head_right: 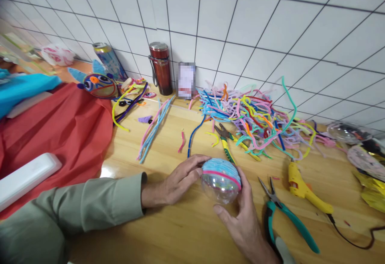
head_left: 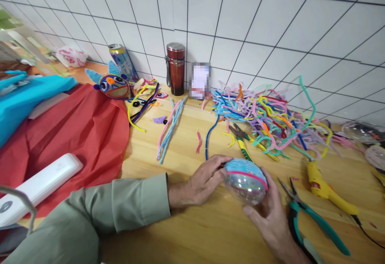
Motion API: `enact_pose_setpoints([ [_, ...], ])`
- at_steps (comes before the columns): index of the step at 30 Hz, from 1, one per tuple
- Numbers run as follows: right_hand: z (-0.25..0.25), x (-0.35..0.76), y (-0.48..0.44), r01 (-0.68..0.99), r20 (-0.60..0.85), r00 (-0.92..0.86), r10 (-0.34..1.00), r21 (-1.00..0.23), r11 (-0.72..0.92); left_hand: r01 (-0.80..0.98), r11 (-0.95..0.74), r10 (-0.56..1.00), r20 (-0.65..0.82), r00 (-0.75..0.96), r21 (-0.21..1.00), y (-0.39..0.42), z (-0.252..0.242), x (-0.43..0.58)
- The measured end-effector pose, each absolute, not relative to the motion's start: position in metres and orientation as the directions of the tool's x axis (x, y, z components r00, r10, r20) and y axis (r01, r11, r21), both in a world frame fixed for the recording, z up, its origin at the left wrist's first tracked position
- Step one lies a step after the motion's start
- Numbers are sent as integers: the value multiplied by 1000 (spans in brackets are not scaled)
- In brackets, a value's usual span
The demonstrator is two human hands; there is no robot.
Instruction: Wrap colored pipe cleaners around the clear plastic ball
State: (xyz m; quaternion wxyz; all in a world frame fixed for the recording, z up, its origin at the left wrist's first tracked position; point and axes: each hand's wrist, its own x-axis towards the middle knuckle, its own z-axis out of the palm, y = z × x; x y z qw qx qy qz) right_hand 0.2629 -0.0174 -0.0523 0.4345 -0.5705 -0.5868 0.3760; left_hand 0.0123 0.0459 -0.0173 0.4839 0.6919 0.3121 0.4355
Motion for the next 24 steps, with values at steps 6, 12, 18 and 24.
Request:
enact_pose_setpoints([
  [6, -53, 263, -16, 308, 83, 15, 996, -948, 75, -34, -378, 818, 352, 455, 925, 45, -22, 7],
  [12, -54, 263, -15, 299, 75, 51, 996, -952, 56, -24, -423, 792, 382, 475, 906, 44, -23, 6],
  [18, -50, 262, -14, 298, 59, 36, 998, -953, 46, -45, -332, 876, 326, 357, 942, 46, -21, 9],
  [24, -54, 264, -16, 298, 52, 22, 998, -954, 43, -17, -249, 926, 243, 290, 968, 48, -23, 11],
])
